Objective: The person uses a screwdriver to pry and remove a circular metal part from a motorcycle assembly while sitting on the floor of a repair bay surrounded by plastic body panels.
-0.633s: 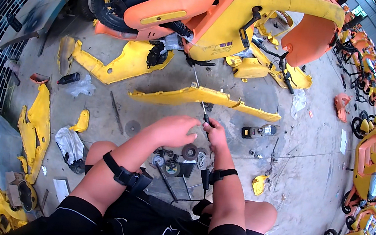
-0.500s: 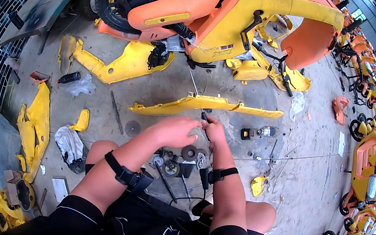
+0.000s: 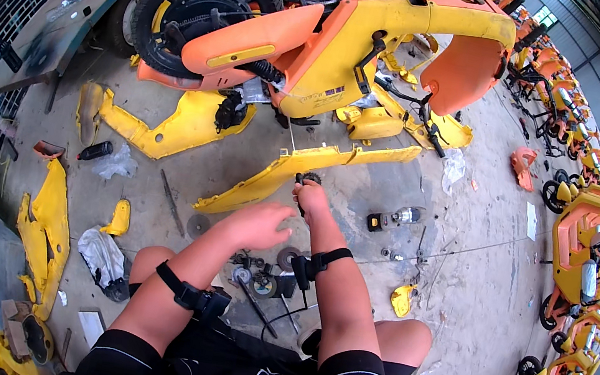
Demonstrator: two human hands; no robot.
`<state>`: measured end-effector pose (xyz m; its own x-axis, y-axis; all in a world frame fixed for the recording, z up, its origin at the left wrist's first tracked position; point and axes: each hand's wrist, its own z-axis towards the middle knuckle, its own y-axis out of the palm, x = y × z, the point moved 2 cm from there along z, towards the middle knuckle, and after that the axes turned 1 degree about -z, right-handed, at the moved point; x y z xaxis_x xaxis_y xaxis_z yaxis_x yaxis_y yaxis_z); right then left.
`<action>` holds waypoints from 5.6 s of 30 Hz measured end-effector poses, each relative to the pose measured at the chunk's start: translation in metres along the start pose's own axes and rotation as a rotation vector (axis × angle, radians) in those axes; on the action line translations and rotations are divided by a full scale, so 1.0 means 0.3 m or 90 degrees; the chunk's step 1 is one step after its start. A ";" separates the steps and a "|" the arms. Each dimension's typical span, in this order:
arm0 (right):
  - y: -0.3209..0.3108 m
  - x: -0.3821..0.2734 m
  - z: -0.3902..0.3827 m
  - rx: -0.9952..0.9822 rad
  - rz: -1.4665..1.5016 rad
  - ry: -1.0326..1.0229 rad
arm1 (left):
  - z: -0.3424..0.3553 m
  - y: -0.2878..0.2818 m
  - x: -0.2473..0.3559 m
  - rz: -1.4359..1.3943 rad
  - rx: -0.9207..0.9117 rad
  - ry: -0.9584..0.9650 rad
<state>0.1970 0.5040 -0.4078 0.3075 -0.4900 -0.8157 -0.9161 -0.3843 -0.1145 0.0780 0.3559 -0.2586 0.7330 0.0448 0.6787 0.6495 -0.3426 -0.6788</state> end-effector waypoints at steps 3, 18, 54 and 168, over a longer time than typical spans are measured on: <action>0.011 0.006 0.037 0.006 -0.004 -0.019 | 0.001 0.013 -0.003 0.004 0.007 -0.007; -0.110 -0.092 0.215 0.123 -0.453 -0.142 | 0.022 0.022 -0.009 0.002 0.014 0.007; -0.715 0.054 -0.689 0.279 -0.467 -0.135 | 0.012 0.042 -0.016 0.011 -0.015 0.014; -0.511 0.383 -0.464 0.034 -0.536 -0.125 | 0.027 0.248 0.008 0.142 -0.092 0.016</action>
<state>0.4085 0.3976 -0.4050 0.8432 0.0868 -0.5305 -0.4162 -0.5193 -0.7464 0.1297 0.3381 -0.3096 0.8485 -0.0703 0.5245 0.4348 -0.4724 -0.7667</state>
